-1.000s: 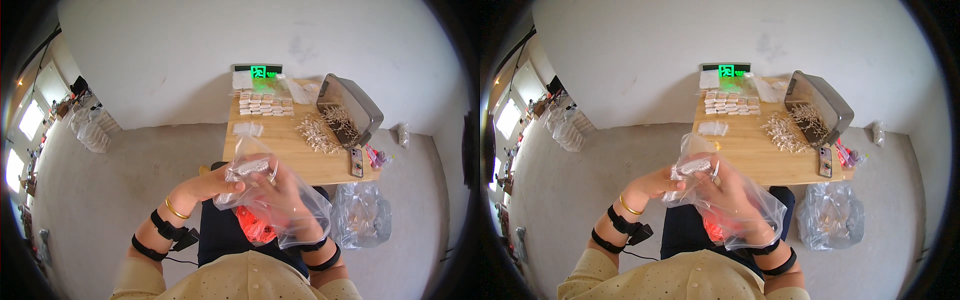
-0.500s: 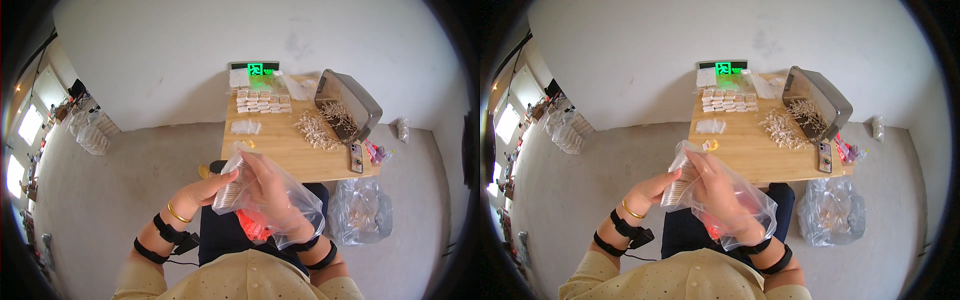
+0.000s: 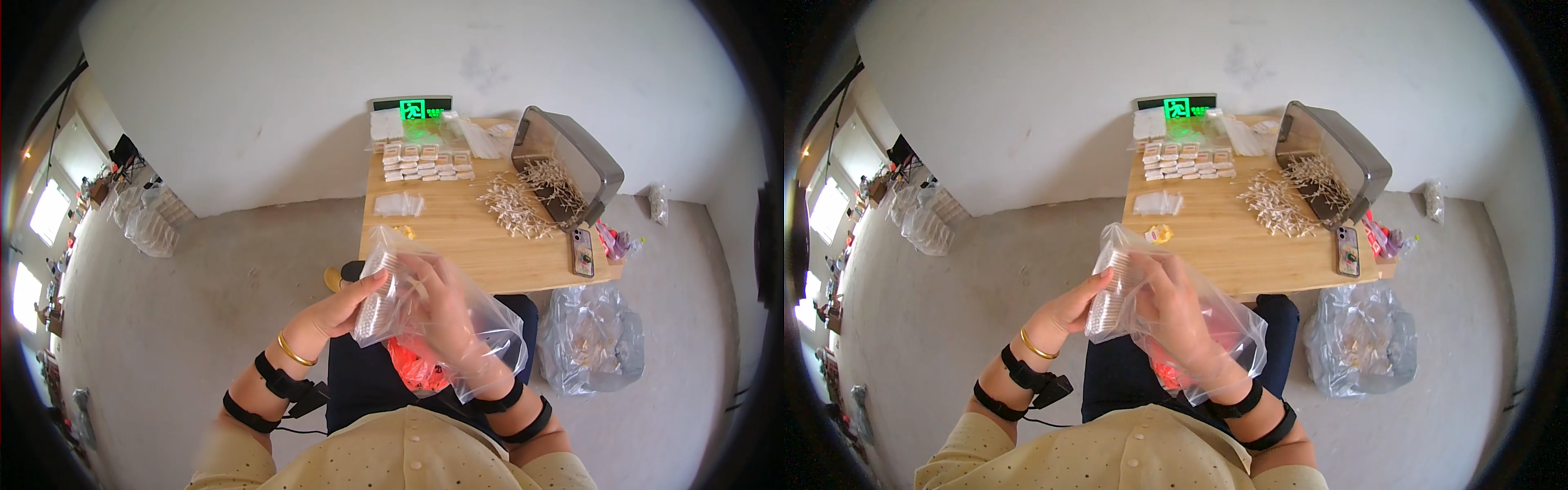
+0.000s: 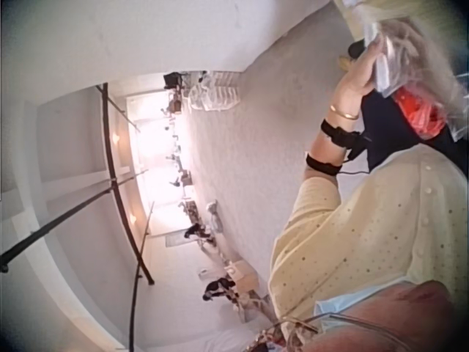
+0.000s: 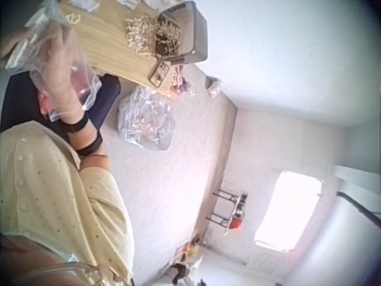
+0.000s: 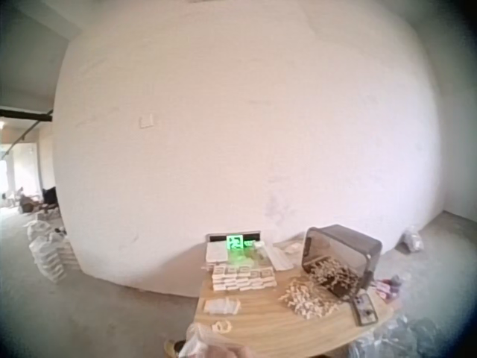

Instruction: Sorting cotton swabs and placing them into small plastic bags for packaging.

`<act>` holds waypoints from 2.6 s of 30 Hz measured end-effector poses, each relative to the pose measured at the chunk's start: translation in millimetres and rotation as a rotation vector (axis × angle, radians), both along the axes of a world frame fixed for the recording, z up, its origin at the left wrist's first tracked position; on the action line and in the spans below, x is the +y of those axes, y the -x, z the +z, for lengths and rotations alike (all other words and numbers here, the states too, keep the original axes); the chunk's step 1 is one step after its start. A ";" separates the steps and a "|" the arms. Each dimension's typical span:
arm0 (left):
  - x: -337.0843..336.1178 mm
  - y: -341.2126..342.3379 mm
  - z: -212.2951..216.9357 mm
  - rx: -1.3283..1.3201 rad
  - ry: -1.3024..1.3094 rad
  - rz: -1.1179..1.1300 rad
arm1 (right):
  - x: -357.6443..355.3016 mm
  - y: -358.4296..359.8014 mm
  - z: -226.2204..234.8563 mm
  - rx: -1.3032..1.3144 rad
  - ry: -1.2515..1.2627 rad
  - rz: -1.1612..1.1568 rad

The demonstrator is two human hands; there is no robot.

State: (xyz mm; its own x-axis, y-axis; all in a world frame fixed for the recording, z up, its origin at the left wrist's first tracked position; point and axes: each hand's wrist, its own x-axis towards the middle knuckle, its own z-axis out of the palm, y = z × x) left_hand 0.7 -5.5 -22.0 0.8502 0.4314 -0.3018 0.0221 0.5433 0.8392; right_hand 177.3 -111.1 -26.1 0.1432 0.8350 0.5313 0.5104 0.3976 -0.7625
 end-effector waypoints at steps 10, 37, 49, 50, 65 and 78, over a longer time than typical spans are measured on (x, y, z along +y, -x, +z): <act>-3.2 -7.0 -1.0 -0.047 -0.090 0.068 | -3.3 -7.9 7.1 -0.056 0.068 0.178; 23.4 -29.9 -42.5 0.028 -0.054 0.383 | 48.1 -28.1 -46.3 -0.143 0.017 0.186; 67.2 -30.1 -72.5 0.116 0.046 0.047 | 88.1 -47.3 -71.5 -0.605 -0.192 0.171; 70.5 -33.3 -72.0 0.121 0.060 0.045 | 91.1 -50.5 -74.0 -0.618 -0.192 0.161; 139.9 -43.1 -140.4 0.291 0.195 0.174 | 133.5 -110.1 -128.9 -0.001 0.191 0.423; 109.3 -46.3 -192.1 0.277 0.346 0.300 | 326.8 -321.8 -159.2 0.037 0.448 -0.457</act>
State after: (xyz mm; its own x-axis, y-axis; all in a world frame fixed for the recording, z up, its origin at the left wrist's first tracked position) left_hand 47.0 103.8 -214.0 0.5727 0.4791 -0.6652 0.0186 0.8037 0.5948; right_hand 499.0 215.7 -185.3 0.5490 0.8252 0.1325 0.5230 -0.2155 -0.8246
